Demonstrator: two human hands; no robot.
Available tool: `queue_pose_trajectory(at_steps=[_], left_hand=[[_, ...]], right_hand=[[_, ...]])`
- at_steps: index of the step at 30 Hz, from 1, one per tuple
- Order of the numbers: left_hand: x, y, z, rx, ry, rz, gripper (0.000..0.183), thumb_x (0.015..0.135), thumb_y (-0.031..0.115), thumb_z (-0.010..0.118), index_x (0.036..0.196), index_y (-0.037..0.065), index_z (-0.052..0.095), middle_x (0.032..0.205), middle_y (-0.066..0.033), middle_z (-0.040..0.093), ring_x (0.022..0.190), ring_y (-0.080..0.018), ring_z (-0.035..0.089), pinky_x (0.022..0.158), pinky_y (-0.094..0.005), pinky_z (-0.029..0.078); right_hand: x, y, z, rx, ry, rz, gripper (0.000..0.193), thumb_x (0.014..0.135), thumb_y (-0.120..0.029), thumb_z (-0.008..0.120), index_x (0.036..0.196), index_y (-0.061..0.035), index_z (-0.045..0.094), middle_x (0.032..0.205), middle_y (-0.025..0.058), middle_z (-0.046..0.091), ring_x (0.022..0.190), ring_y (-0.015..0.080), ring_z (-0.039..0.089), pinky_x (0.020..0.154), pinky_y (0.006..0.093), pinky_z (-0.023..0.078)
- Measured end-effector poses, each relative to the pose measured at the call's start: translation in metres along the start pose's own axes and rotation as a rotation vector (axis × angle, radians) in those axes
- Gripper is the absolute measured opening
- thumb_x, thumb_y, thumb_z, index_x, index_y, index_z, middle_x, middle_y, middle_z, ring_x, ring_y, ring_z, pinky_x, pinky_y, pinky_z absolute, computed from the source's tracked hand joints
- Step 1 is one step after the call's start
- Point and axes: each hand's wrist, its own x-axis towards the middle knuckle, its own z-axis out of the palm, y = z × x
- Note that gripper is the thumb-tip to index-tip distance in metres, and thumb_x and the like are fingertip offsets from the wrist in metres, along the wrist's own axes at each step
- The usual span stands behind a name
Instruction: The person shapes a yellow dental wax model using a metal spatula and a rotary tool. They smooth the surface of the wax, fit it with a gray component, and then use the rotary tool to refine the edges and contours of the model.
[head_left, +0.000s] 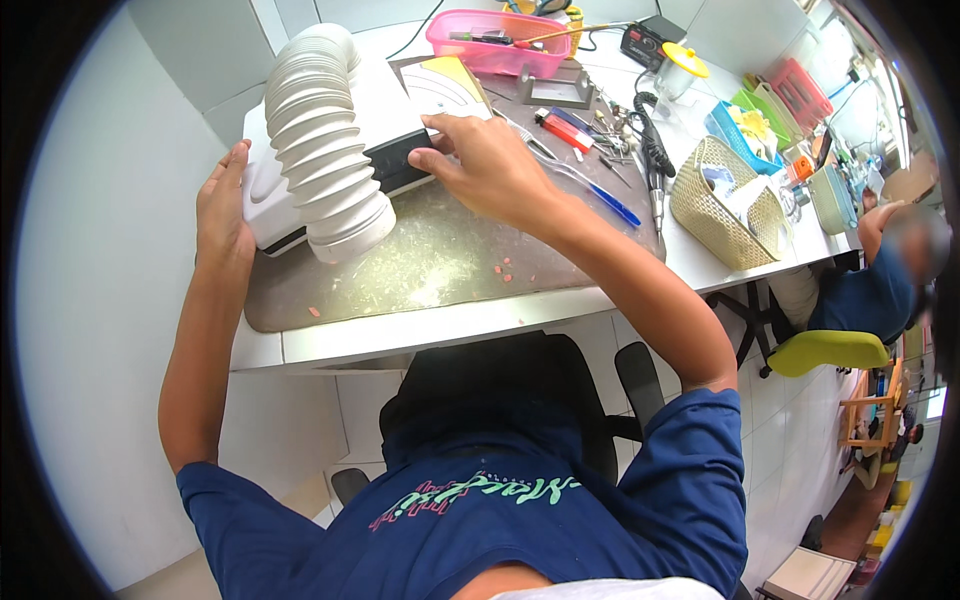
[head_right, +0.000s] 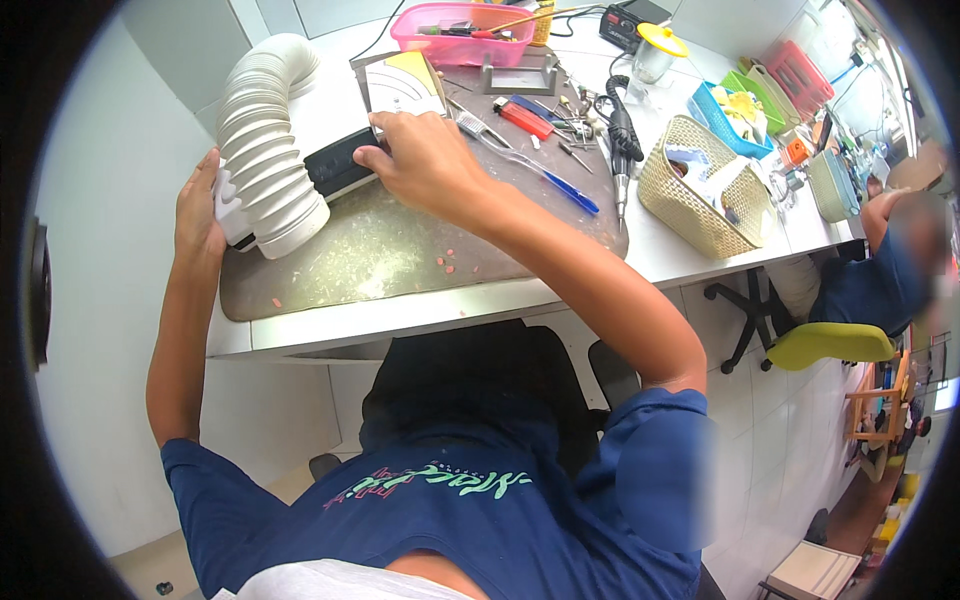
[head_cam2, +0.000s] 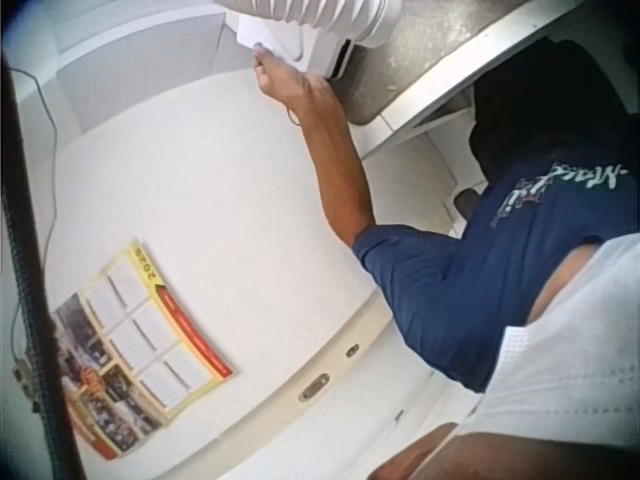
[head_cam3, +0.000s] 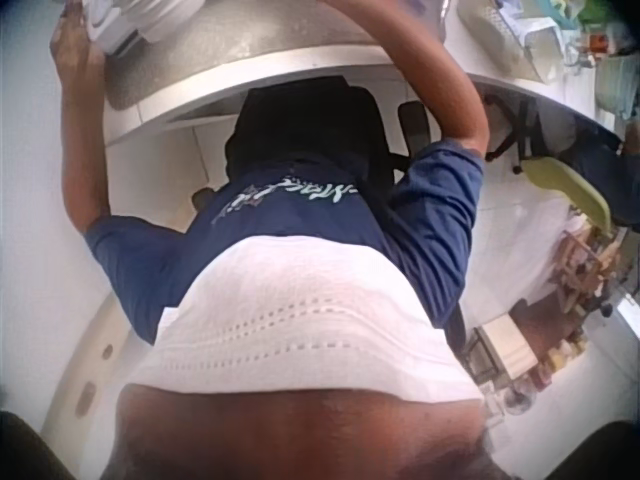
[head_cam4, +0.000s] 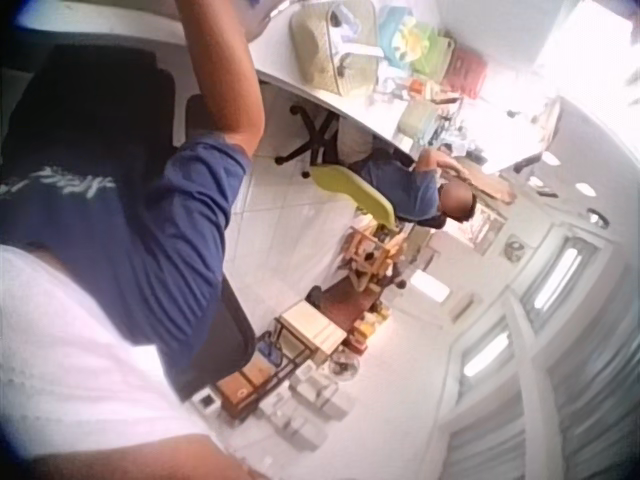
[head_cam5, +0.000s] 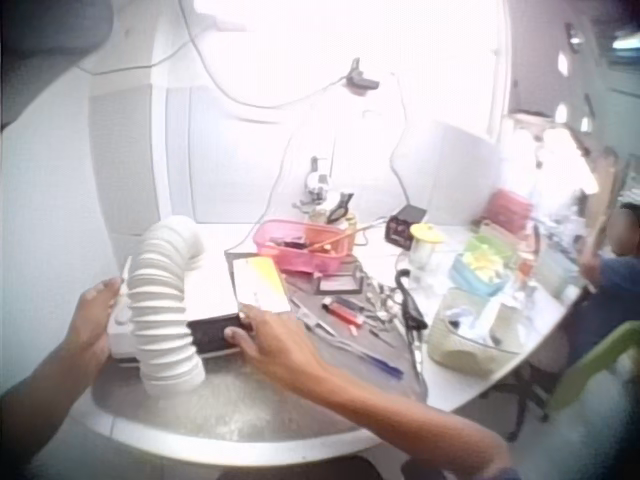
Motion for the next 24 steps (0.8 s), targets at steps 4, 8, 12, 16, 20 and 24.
queue_pose_trajectory(at_steps=[4, 8, 12, 16, 20, 24], left_hand=[[0.003, -0.005, 0.007, -0.055, 0.014, 0.015, 0.034, 0.098, 0.025, 0.064, 0.122, 0.001, 0.059, 0.119, -0.0086, 0.063, 0.111, -0.0177, 0.058, 0.097, -0.0333, 0.048], [-0.001, -0.001, 0.003, -0.062, -0.032, 0.085, 0.034, 0.099, 0.025, 0.063, 0.122, 0.0, 0.059, 0.119, -0.0086, 0.063, 0.114, -0.0176, 0.057, 0.101, -0.0325, 0.044], [-0.034, 0.004, 0.018, 0.089, -0.021, 0.256, 0.033, 0.099, 0.025, 0.063, 0.119, -0.001, 0.06, 0.118, -0.0077, 0.064, 0.114, -0.0157, 0.056, 0.103, -0.03, 0.041], [-0.046, 0.004, 0.014, 0.298, -0.046, 0.426, 0.029, 0.1, 0.026, 0.062, 0.114, 0.0, 0.063, 0.113, -0.0061, 0.065, 0.11, -0.0127, 0.056, 0.102, -0.0278, 0.04], [-0.03, -0.007, 0.012, 0.312, -0.065, 0.392, 0.026, 0.101, 0.024, 0.059, 0.115, 0.003, 0.063, 0.113, -0.0046, 0.064, 0.102, -0.0093, 0.057, 0.093, -0.0244, 0.045], [-0.01, -0.017, 0.029, 0.239, -0.03, 0.402, 0.025, 0.1, 0.024, 0.061, 0.109, 0.001, 0.064, 0.108, -0.0041, 0.066, 0.102, -0.0096, 0.057, 0.094, -0.0243, 0.044]], right_hand=[[0.001, 0.006, -0.003, -0.1, 0.065, -0.031, 0.034, 0.088, -0.03, 0.071, 0.102, 0.0, 0.071, 0.075, 0.0229, 0.068, 0.077, 0.0397, 0.068, 0.075, 0.0469, 0.052], [0.001, 0.014, -0.016, -0.075, 0.032, -0.054, 0.032, 0.089, -0.028, 0.07, 0.106, -0.0006, 0.071, 0.083, 0.0192, 0.072, 0.081, 0.0353, 0.07, 0.076, 0.0443, 0.054], [-0.014, 0.016, -0.03, -0.17, 0.06, -0.135, 0.031, 0.088, -0.023, 0.071, 0.111, -0.0018, 0.069, 0.091, 0.0154, 0.074, 0.083, 0.0328, 0.071, 0.075, 0.0403, 0.054], [-0.021, 0.002, -0.026, -0.149, -0.028, -0.125, 0.028, 0.087, -0.022, 0.072, 0.102, -0.0005, 0.063, 0.086, 0.0162, 0.072, 0.08, 0.0316, 0.071, 0.073, 0.0414, 0.053], [-0.011, -0.002, 0.0, -0.309, -0.107, -0.173, 0.027, 0.089, -0.025, 0.07, 0.091, -0.0021, 0.057, 0.075, 0.0153, 0.068, 0.068, 0.0298, 0.068, 0.06, 0.0426, 0.05], [0.0, 0.007, 0.008, -0.452, -0.103, -0.178, 0.027, 0.091, -0.025, 0.066, 0.089, -0.0016, 0.055, 0.072, 0.0152, 0.065, 0.068, 0.0303, 0.067, 0.058, 0.0427, 0.048]])
